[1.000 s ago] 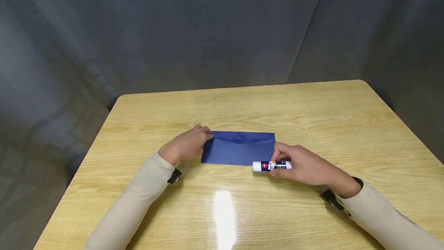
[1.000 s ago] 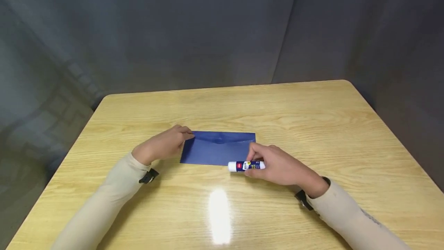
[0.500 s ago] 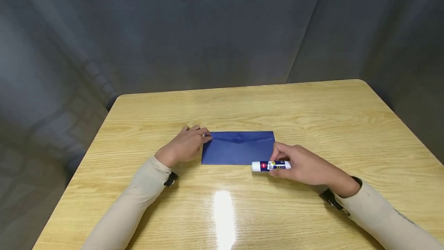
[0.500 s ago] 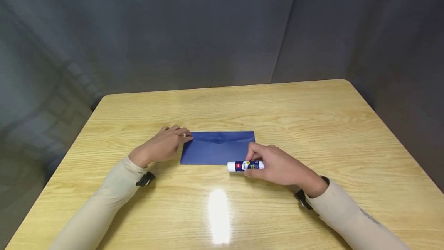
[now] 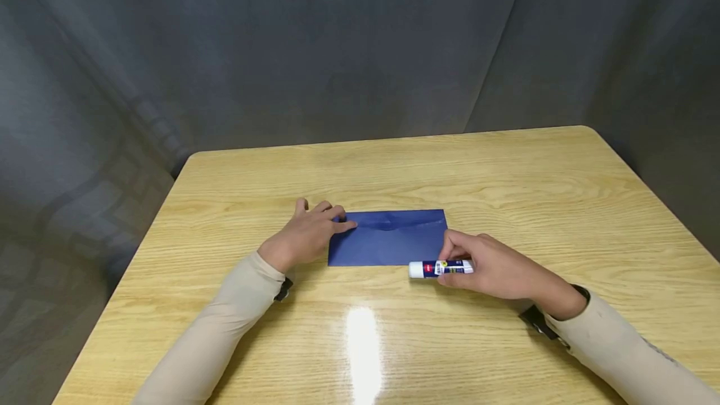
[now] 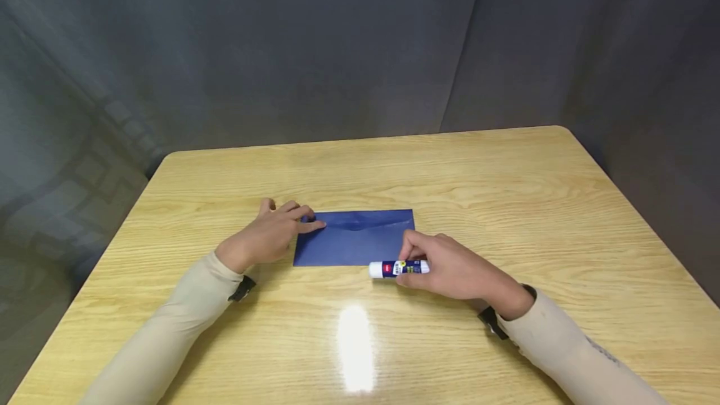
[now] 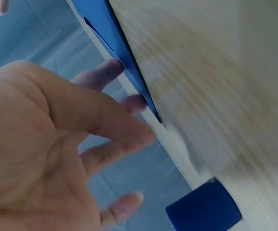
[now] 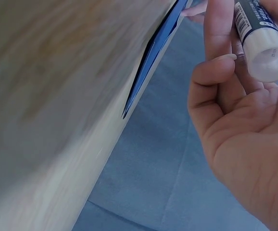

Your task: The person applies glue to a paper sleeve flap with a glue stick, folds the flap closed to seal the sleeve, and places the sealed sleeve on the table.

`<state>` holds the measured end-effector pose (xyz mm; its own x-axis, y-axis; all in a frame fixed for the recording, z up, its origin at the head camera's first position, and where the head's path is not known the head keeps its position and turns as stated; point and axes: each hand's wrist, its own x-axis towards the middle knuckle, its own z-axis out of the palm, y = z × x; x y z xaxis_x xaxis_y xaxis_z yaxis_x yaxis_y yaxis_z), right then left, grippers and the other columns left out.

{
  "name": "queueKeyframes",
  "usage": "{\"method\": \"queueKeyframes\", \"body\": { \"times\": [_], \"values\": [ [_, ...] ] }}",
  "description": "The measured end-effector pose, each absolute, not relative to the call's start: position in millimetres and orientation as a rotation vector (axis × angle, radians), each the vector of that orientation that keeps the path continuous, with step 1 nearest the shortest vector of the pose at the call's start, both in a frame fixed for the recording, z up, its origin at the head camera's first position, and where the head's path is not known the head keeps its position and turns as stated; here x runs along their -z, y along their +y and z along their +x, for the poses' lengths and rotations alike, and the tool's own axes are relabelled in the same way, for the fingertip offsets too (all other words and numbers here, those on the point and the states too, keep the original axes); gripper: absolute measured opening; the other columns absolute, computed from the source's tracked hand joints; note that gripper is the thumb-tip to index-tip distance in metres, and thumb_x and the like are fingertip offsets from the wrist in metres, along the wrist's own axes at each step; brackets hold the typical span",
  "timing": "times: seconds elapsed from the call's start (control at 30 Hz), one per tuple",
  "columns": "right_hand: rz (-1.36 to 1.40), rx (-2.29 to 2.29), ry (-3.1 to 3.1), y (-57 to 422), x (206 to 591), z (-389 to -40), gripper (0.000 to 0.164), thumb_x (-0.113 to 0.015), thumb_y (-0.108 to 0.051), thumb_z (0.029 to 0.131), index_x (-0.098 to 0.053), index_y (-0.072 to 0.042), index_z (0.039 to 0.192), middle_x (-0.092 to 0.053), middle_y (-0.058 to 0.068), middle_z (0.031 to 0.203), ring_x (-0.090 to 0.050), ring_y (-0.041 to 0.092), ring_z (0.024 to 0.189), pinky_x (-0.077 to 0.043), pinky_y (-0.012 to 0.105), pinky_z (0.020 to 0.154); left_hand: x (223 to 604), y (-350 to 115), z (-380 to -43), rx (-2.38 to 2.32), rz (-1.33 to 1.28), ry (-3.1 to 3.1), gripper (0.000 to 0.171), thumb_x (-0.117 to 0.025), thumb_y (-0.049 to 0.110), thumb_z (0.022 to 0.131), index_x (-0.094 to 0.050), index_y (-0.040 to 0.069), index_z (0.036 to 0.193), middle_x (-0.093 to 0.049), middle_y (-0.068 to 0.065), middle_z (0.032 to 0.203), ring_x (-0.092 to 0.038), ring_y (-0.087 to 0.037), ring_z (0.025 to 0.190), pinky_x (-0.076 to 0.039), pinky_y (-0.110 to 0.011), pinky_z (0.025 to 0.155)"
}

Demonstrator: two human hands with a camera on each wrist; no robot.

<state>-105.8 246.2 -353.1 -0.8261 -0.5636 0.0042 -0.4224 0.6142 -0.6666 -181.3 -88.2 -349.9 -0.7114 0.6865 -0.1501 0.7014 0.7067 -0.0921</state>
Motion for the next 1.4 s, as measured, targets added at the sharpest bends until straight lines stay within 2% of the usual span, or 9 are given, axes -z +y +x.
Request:
{"method": "queueKeyframes", "body": {
  "times": [0.13,0.27,0.43,0.67,0.77,0.97,1.07,1.23,1.4],
  "values": [
    [-0.814,1.018,2.627,246.5,353.7,-105.4,0.025,-0.075,-0.037,0.088,-0.056,-0.024,0.095,-0.075,-0.009,0.101,-0.069,0.004,0.097,-0.047,0.021,0.074,351.0,-84.4,-183.8,0.030,1.222,2.691,0.059,-0.058,-0.009,0.091,-0.049,0.007,0.147,-0.042,-0.009,0.156,-0.039,-0.030,0.143,-0.038,-0.051,0.113],
    [-0.815,1.027,2.621,246.4,357.0,-106.1,0.025,-0.076,-0.036,0.088,-0.056,-0.024,0.096,-0.076,-0.008,0.100,-0.068,0.001,0.093,-0.047,0.021,0.073,353.2,-83.0,-186.2,-0.097,1.228,2.612,0.065,-0.063,-0.012,0.083,-0.046,-0.002,0.146,-0.041,-0.013,0.156,-0.038,-0.032,0.145,-0.036,-0.042,0.118],
    [-0.801,1.027,2.620,246.9,358.6,-105.9,0.024,-0.076,-0.037,0.088,-0.056,-0.025,0.096,-0.076,-0.010,0.099,-0.067,0.000,0.090,-0.047,0.020,0.072,352.7,-78.6,-186.5,-0.031,1.239,2.632,0.063,-0.057,-0.011,0.087,-0.047,0.005,0.147,-0.043,-0.011,0.154,-0.040,-0.031,0.144,-0.037,-0.043,0.118],
    [-0.795,1.028,2.621,245.8,358.2,-106.0,0.024,-0.077,-0.033,0.088,-0.055,-0.026,0.096,-0.075,-0.010,0.100,-0.067,0.000,0.089,-0.048,0.021,0.072,349.2,-66.2,-184.6,0.249,1.281,2.677,0.064,-0.059,0.000,0.094,-0.044,0.024,0.152,-0.046,-0.006,0.147,-0.050,-0.027,0.128,-0.047,-0.041,0.106],
    [-0.803,1.037,2.615,245.6,357.4,-105.6,0.025,-0.076,-0.037,0.088,-0.056,-0.024,0.096,-0.076,-0.008,0.099,-0.067,0.000,0.089,-0.048,0.020,0.072,348.4,-63.4,-184.7,0.234,1.252,2.672,0.063,-0.058,-0.001,0.095,-0.045,0.025,0.151,-0.046,-0.005,0.146,-0.050,-0.027,0.125,-0.048,-0.038,0.104],
    [-0.819,1.023,2.623,245.7,357.0,-105.5,0.024,-0.076,-0.035,0.089,-0.055,-0.024,0.095,-0.075,-0.009,0.099,-0.069,0.003,0.097,-0.049,0.021,0.074,348.9,-61.4,-188.9,0.032,1.199,2.605,0.063,-0.048,-0.008,0.093,-0.045,0.018,0.151,-0.039,-0.006,0.156,-0.038,-0.029,0.143,-0.040,-0.039,0.115],
    [-0.821,1.009,2.637,245.3,357.9,-105.9,0.024,-0.076,-0.036,0.088,-0.055,-0.025,0.095,-0.074,-0.011,0.098,-0.070,0.006,0.100,-0.049,0.022,0.076,349.6,-61.0,-190.7,-0.012,1.211,2.581,0.065,-0.048,-0.009,0.092,-0.044,0.016,0.151,-0.038,-0.007,0.157,-0.036,-0.029,0.146,-0.038,-0.040,0.117],
    [-0.823,0.992,2.648,244.5,357.8,-106.4,0.023,-0.076,-0.035,0.088,-0.056,-0.026,0.095,-0.074,-0.012,0.098,-0.071,0.012,0.105,-0.050,0.023,0.077,350.0,-58.1,-190.4,0.074,1.269,2.595,0.070,-0.054,-0.009,0.089,-0.043,0.019,0.152,-0.041,-0.007,0.154,-0.043,-0.030,0.137,-0.042,-0.039,0.111],
    [-0.819,0.992,2.638,244.2,356.2,-106.5,0.024,-0.075,-0.039,0.089,-0.056,-0.025,0.095,-0.074,-0.011,0.100,-0.070,0.011,0.104,-0.050,0.023,0.078,350.0,-49.6,-188.6,0.133,1.288,2.619,0.071,-0.058,-0.005,0.090,-0.044,0.027,0.151,-0.042,-0.005,0.150,-0.045,-0.028,0.119,-0.046,-0.037,0.097]
  ]
}}
